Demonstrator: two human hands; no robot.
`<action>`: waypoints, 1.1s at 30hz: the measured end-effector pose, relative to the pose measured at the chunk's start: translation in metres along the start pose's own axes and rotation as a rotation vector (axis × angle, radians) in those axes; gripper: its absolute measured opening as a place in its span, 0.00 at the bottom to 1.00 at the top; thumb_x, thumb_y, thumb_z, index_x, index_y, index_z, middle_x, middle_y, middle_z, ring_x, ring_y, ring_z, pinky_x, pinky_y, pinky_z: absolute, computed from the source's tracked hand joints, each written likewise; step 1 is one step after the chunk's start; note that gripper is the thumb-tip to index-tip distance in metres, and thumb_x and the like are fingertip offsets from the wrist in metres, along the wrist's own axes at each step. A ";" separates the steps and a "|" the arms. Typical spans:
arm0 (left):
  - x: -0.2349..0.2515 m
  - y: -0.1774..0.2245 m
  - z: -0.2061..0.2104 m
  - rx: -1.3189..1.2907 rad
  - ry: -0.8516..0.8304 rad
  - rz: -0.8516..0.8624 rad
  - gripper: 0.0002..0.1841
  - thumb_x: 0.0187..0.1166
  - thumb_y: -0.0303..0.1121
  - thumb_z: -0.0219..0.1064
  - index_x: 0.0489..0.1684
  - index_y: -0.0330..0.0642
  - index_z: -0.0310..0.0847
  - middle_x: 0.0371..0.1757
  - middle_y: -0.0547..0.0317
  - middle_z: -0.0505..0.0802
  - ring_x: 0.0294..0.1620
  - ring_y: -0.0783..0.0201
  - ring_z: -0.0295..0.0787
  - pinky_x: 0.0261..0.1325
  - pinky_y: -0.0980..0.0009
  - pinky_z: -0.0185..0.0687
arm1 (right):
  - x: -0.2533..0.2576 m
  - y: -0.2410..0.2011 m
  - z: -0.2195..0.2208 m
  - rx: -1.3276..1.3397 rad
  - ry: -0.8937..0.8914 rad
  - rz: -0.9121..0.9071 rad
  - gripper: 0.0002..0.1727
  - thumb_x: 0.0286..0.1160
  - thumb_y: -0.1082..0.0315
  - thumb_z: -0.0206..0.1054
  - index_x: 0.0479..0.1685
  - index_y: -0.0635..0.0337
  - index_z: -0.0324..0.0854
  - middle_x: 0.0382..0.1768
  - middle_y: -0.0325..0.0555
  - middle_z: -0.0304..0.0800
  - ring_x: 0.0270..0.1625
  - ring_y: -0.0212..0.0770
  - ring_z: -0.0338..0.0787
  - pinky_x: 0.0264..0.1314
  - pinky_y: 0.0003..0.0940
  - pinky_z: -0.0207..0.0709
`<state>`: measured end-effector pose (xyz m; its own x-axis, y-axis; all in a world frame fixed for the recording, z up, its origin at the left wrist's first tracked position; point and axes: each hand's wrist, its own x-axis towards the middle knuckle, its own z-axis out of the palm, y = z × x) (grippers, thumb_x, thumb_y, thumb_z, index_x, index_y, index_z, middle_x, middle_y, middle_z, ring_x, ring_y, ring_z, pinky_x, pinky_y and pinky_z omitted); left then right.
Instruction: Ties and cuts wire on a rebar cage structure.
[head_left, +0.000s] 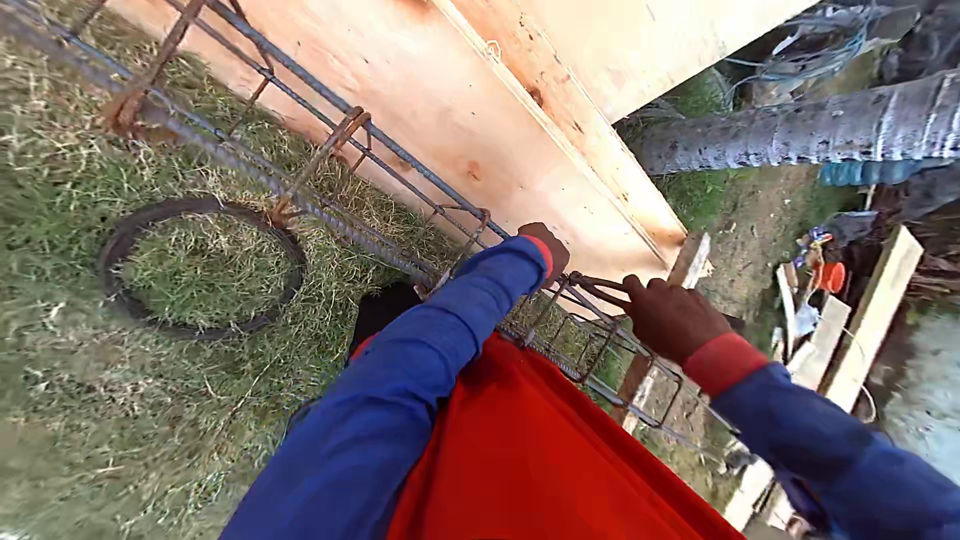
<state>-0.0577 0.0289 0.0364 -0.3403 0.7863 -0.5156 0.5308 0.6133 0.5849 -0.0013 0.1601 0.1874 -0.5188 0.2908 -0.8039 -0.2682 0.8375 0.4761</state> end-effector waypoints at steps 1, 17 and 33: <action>0.000 0.001 0.000 0.002 0.004 -0.001 0.12 0.67 0.40 0.78 0.34 0.41 0.91 0.41 0.46 0.94 0.47 0.43 0.91 0.45 0.38 0.82 | 0.010 0.011 -0.001 0.029 -0.078 -0.042 0.20 0.86 0.55 0.61 0.69 0.54 0.76 0.51 0.60 0.89 0.54 0.64 0.91 0.54 0.65 0.84; 0.002 -0.003 -0.003 0.040 -0.031 0.028 0.14 0.69 0.44 0.77 0.34 0.41 0.90 0.41 0.47 0.94 0.46 0.44 0.91 0.46 0.39 0.82 | 0.069 0.078 0.013 0.622 -0.592 -0.230 0.13 0.85 0.57 0.68 0.55 0.56 0.82 0.35 0.48 0.91 0.31 0.42 0.93 0.40 0.40 0.90; 0.009 -0.004 -0.006 0.079 -0.083 0.039 0.14 0.68 0.46 0.76 0.34 0.44 0.90 0.38 0.49 0.94 0.43 0.45 0.91 0.44 0.39 0.82 | 0.044 0.096 -0.009 -0.370 0.612 -0.755 0.26 0.69 0.60 0.69 0.65 0.64 0.78 0.47 0.59 0.84 0.43 0.60 0.87 0.43 0.57 0.81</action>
<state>-0.0673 0.0344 0.0330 -0.2546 0.7987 -0.5451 0.6035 0.5717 0.5558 -0.0570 0.2491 0.2008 -0.4080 -0.6216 -0.6687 -0.8731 0.4797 0.0868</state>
